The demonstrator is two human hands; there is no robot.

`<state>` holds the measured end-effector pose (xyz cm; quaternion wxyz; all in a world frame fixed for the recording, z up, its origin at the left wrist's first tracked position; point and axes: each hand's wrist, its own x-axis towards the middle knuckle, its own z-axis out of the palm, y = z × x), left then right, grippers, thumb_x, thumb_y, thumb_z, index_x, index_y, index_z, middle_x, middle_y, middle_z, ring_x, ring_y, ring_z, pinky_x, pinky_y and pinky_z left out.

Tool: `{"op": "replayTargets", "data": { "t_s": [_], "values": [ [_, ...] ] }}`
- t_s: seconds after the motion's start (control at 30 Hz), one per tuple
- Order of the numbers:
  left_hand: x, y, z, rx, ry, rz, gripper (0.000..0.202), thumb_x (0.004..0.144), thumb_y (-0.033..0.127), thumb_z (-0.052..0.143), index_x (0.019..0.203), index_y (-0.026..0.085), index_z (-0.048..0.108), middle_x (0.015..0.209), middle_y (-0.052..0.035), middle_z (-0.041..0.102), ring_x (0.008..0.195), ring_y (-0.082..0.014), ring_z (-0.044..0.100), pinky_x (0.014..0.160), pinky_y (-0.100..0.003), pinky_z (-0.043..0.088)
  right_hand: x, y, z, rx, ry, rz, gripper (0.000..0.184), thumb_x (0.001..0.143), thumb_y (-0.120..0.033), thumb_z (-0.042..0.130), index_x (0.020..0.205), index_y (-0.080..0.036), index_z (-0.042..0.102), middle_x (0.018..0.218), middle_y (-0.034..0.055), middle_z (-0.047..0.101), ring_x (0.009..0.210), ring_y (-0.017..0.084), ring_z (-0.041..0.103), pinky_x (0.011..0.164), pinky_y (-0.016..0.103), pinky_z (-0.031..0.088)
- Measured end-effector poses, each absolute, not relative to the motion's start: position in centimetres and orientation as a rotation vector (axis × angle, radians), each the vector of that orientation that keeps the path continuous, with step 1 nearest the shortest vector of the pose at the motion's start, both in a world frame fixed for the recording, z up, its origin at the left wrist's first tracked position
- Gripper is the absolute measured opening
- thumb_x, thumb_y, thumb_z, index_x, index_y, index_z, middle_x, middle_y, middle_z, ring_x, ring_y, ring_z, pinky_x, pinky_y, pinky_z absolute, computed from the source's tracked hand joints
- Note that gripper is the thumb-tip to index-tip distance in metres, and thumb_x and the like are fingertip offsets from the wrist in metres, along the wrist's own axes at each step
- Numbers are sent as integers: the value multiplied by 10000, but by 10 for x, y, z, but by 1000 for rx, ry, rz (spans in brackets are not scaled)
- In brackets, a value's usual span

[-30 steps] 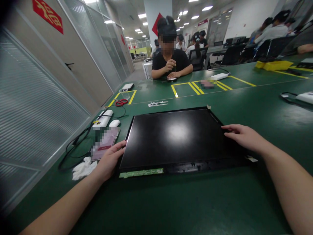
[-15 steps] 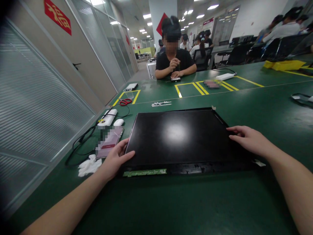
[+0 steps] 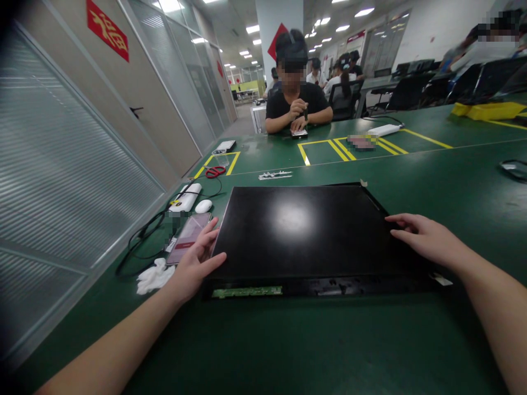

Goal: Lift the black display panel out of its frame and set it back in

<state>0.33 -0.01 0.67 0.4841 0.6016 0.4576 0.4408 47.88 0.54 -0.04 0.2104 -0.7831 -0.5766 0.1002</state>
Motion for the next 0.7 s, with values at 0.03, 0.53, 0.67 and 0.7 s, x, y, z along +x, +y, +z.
{"op": "replayTargets", "data": {
  "t_s": [0.03, 0.53, 0.67, 0.7],
  "values": [
    [3, 0, 7, 1470, 1093, 1084, 579, 751, 354, 803, 1265, 188, 594, 1692, -111, 65, 1516, -352, 213, 1169, -448, 364, 479, 5, -1, -2153, -1567, 353, 446, 492, -367, 487, 927, -298, 553, 765, 5, 582, 622, 139, 535, 565, 277, 413],
    [-4, 1, 5, 1760, 916, 1231, 562, 825, 269, 766, 1347, 280, 558, 1651, -76, 206, 1497, -356, 269, 1188, -532, 322, 463, 1, 14, -1942, -1020, 557, 373, 503, -394, 548, 834, -227, 586, 980, 37, 555, 950, 186, 438, 838, 349, 276],
    [-6, 4, 5, 1820, 934, 1254, 571, 838, 278, 750, 1369, 257, 540, 1614, -100, 280, 1513, -330, 232, 1201, -502, 306, 458, 0, 20, -1793, -983, 612, 296, 548, -294, 509, 829, -228, 576, 930, 25, 577, 898, 150, 478, 801, 297, 330],
    [-6, 5, 5, 1820, 941, 1261, 569, 840, 285, 747, 1369, 250, 540, 1610, -104, 285, 1518, -326, 216, 1208, -496, 293, 456, -1, 23, -1735, -947, 662, 306, 553, -274, 498, 847, -232, 572, 914, 27, 583, 867, 150, 497, 778, 298, 353]
  ]
}}
